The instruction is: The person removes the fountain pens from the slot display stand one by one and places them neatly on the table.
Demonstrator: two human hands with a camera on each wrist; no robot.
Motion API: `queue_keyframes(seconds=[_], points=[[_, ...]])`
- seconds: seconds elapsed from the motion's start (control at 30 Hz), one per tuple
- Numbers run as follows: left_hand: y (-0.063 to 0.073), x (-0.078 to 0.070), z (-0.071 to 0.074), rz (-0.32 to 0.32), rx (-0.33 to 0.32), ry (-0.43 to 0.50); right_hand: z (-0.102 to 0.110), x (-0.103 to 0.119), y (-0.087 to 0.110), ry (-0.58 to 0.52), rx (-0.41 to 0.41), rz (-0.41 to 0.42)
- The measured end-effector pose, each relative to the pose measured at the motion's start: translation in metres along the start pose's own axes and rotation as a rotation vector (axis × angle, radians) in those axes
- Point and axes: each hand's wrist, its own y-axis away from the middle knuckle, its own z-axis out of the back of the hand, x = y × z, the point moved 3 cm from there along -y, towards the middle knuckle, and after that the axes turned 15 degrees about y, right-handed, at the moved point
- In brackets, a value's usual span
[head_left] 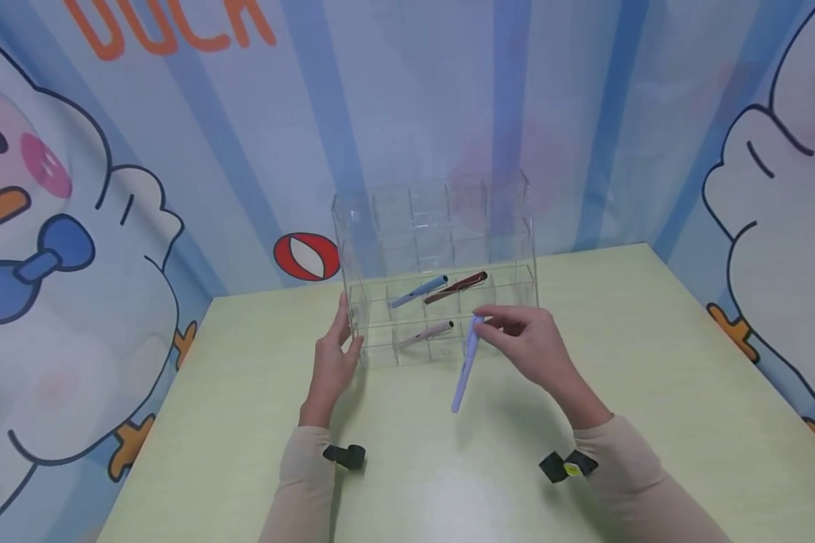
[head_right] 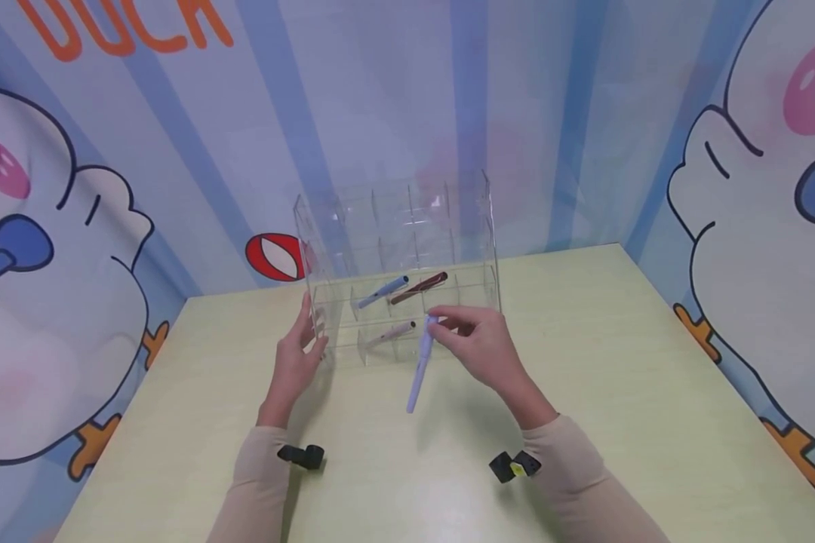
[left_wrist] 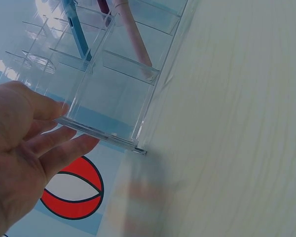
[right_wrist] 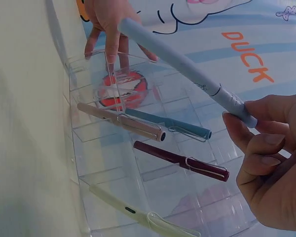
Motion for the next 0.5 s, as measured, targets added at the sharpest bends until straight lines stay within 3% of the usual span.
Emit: queue_keyframes(seconds=[0.17,0.5], points=[[0.001,0.001,0.000,0.000,-0.001,-0.004,-0.019,0.001,0.003,0.006,0.086,0.012],[0.000,0.004,0.001,0.005,0.002,0.004,-0.048,-0.009,0.003,-0.003,0.170,-0.024]])
